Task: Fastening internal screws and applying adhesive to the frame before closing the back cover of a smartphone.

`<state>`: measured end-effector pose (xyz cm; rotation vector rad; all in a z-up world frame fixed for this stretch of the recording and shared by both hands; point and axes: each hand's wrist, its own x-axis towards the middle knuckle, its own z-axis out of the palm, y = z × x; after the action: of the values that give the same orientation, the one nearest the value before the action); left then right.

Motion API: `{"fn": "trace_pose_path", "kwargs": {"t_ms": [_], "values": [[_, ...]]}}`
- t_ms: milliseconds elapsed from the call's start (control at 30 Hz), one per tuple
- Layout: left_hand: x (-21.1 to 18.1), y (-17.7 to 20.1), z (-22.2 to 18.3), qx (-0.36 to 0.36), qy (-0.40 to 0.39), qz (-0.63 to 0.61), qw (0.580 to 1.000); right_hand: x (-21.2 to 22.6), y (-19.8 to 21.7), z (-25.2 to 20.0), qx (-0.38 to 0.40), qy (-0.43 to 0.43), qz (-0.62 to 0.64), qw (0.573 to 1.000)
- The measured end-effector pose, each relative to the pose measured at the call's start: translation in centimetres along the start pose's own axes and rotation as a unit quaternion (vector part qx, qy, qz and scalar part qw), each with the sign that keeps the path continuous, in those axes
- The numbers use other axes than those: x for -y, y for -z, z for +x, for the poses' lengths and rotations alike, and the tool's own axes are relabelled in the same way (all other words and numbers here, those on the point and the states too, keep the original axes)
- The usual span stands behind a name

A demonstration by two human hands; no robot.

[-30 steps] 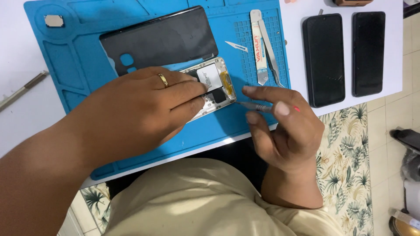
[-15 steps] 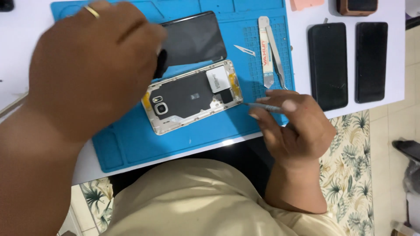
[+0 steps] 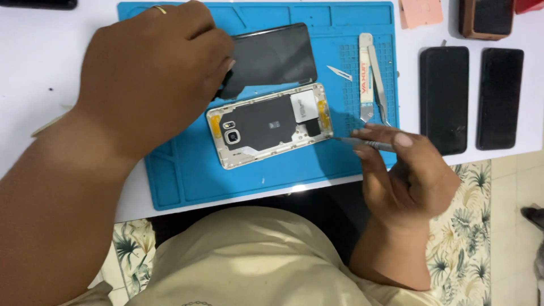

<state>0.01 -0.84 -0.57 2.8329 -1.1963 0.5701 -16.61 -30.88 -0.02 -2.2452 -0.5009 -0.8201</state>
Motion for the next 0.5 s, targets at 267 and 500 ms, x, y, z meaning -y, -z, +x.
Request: {"fn": "trace_pose_path", "kwargs": {"t_ms": [267, 500], "values": [[-0.3, 0.2, -0.2, -0.008, -0.010, -0.032, 0.999, 0.2, -0.3, 0.5, 0.035, 0.010, 0.018, 0.999], [-0.4, 0.6, -0.4, 0.026, 0.021, 0.011, 0.999, 0.0, 0.0, 0.2, 0.056, -0.033, 0.094, 0.993]]}}
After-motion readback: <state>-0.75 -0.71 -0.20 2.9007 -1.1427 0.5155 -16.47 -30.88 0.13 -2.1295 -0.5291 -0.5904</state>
